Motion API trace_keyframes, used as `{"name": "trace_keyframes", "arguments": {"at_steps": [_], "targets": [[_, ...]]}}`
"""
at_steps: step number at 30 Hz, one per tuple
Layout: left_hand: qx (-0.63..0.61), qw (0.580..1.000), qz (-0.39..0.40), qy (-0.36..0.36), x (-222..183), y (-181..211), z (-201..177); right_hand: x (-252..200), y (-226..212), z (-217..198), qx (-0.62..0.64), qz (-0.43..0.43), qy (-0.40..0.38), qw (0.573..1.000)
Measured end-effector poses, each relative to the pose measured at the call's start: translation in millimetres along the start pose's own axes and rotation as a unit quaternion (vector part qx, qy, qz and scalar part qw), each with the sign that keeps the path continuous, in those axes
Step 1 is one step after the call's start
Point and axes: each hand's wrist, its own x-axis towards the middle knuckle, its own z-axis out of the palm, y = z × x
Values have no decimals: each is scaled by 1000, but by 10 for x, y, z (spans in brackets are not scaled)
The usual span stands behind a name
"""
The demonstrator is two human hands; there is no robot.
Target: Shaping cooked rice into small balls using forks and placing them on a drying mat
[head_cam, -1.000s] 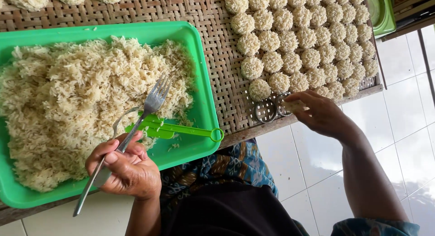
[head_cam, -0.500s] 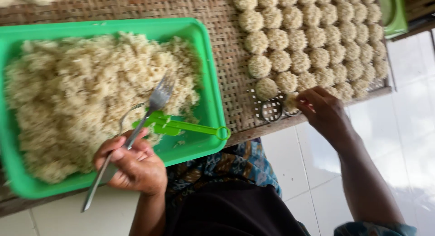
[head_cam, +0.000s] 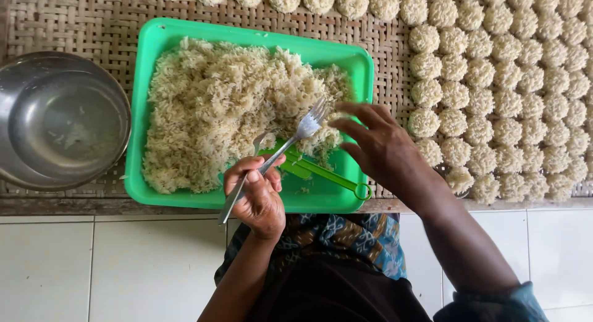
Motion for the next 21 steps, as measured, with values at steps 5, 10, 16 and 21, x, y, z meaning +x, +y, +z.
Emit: {"name": "trace_keyframes", "arguments": {"at_steps": [5, 10, 16, 21], "targets": [[-25, 999, 24, 8, 45, 21, 56, 212, -84, 258, -31, -11, -61, 998], [-22, 999, 23, -1, 41, 7, 45, 173, 38, 507, -150, -79, 24, 985], [0, 999, 35, -1, 45, 10, 50, 103, 218, 441, -224, -20, -51, 973], [-2, 999, 37, -5, 45, -16, 41, 98, -1, 253, -174, -85, -115, 974]]}}
